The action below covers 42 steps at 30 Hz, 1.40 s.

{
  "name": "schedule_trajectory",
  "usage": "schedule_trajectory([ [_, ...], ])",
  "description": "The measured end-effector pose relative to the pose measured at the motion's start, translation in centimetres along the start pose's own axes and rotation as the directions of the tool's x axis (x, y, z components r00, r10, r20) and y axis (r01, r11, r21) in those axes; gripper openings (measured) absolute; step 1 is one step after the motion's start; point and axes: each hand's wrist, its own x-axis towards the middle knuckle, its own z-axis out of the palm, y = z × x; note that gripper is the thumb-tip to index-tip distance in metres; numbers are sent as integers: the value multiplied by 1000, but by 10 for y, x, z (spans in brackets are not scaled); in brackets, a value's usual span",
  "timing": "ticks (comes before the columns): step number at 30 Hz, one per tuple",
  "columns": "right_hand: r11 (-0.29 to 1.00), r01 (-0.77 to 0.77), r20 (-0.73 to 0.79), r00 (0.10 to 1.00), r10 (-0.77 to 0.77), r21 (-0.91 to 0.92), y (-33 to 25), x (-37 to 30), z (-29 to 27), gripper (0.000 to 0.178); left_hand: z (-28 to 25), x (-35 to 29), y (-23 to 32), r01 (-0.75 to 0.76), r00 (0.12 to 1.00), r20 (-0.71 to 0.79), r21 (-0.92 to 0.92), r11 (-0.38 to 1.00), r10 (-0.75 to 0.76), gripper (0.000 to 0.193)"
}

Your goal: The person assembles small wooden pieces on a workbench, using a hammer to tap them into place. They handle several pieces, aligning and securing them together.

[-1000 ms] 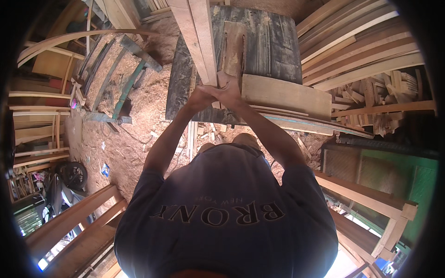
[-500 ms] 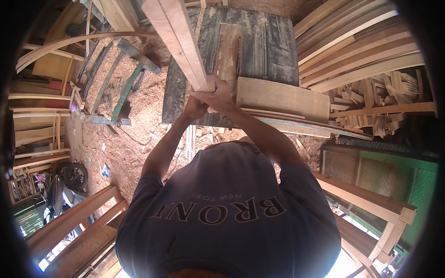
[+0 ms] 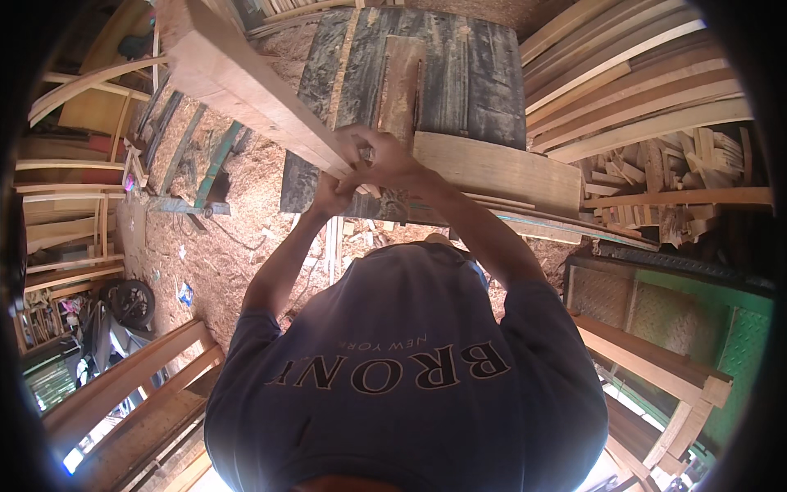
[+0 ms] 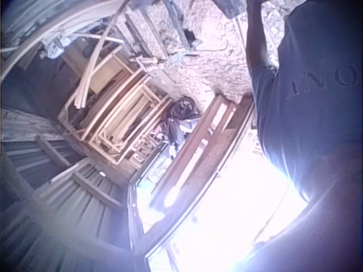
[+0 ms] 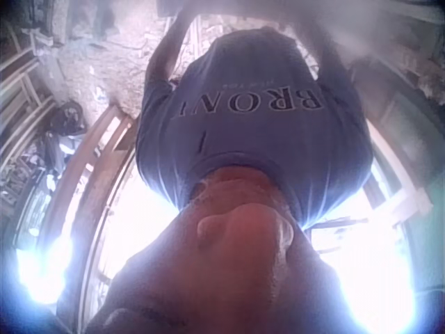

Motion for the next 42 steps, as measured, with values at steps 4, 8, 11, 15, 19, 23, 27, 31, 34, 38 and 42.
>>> schedule_trajectory([
  [4, 954, -291, 69, 956, 286, 77, 16, -15, -37, 86, -12, 10, 18, 149, 964, -203, -134, 980, -175, 20],
  [8, 904, -285, 108, 937, 334, -318, 20, -42, -52, 89, -28, 31, 45, -10, 859, -481, -355, 935, -174, 26],
  [11, 795, -65, 14, 996, 92, -603, 18, -58, -34, 90, -15, 49, 54, -130, 775, -576, -549, 826, -261, 26],
  [15, 638, -76, -159, 985, -73, -766, 27, -67, -40, 75, 21, 54, 37, -190, 709, -546, -757, 625, -446, 30],
  [19, 569, 7, -26, 998, -50, -822, 50, -90, -74, 62, 65, 41, -11, -156, 745, -296, -948, 276, -597, 27],
  [23, 648, 16, 4, 1000, -20, -761, 85, -118, -119, 60, 96, 34, -72, -125, 721, -184, -983, 136, -668, 26],
  [27, 663, -202, 25, 948, 317, -721, 117, -157, -160, 60, 111, 18, -124, -35, 617, -118, -992, 124, -778, 25],
  [31, 683, -211, 34, 944, 328, -699, 144, -180, -180, 57, 133, 15, -160, 54, 548, -26, -996, 66, -836, 26],
  [34, 689, -244, 41, 928, 369, -683, 160, -191, -191, 54, 144, 18, -175, 12, 532, 3, -1000, 4, -847, 24],
  [38, 693, -251, 52, 921, 385, -676, 182, -201, -201, 53, 151, 27, -185, 64, 356, -8, -997, 33, -934, 22],
  [42, 741, -353, 60, 882, 466, -572, 203, -211, -207, 46, 162, 30, -192, 133, 361, -39, -987, 93, -932, 25],
])
